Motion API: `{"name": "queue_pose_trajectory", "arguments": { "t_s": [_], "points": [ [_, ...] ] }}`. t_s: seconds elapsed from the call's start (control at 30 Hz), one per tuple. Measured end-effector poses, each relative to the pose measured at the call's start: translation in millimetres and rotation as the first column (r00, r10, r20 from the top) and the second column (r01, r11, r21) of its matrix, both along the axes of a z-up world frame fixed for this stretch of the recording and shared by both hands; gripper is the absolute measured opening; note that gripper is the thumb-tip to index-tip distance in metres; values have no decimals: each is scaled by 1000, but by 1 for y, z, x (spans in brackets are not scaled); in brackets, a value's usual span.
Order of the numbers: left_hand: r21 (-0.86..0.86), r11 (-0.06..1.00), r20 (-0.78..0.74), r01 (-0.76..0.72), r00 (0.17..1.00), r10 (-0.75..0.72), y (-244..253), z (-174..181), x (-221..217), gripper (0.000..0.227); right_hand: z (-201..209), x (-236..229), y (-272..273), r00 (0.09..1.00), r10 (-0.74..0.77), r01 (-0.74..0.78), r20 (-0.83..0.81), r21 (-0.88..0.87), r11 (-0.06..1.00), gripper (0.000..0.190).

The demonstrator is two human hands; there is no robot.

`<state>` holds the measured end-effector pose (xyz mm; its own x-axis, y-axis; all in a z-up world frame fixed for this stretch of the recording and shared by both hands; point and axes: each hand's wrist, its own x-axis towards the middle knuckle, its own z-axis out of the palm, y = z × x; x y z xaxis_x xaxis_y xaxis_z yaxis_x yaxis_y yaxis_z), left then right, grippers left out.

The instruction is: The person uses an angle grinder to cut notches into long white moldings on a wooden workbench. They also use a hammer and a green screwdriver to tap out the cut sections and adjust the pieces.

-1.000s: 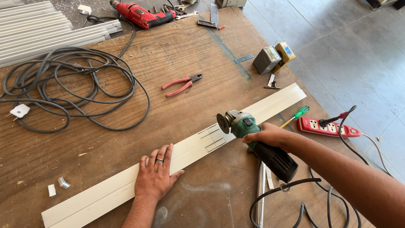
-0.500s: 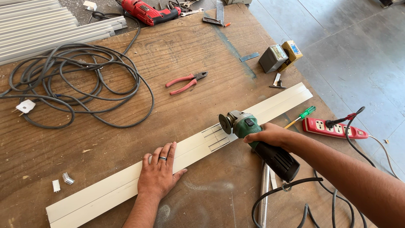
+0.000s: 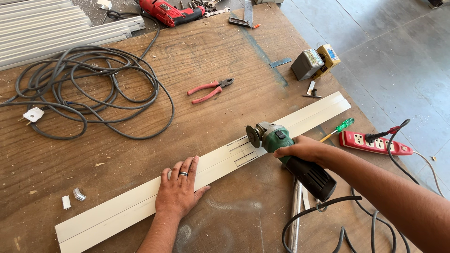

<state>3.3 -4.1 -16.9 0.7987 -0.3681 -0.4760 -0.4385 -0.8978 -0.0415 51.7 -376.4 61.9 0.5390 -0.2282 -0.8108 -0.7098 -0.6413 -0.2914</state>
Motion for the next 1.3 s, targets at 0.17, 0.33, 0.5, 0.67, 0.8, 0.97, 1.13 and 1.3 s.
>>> {"name": "queue_pose_trajectory", "arguments": {
  "t_s": [0.17,0.33,0.5,0.67,0.8,0.97,1.13,1.3],
  "points": [
    [-5,1000,-24,-2,1000,2,-1,2,1,91,-1,3,-1,1000,-2,2,-13,-14,1000,79],
    [-4,1000,-52,-15,999,15,-1,5,2,91,3,6,3,999,-22,21,-25,-27,999,83],
    [-13,1000,-50,-16,999,16,-1,4,1,91,9,7,8,999,-31,30,-31,-34,999,85],
    [-5,1000,-51,-11,999,11,-1,3,2,91,11,9,10,997,-56,52,-61,-59,997,86],
    [-18,1000,-64,-24,998,23,-1,5,2,91,8,8,5,999,-12,10,-37,-59,998,85],
    [-27,999,-53,-20,998,19,-1,4,1,91,7,8,4,999,0,-2,-38,-58,998,86],
    [-17,1000,-59,-16,998,15,0,4,1,91,8,9,6,999,-7,4,-36,-78,997,85],
    [-33,999,-52,-27,998,26,0,5,1,91,13,4,5,1000,7,-7,-11,-21,1000,78]
  ]
}}
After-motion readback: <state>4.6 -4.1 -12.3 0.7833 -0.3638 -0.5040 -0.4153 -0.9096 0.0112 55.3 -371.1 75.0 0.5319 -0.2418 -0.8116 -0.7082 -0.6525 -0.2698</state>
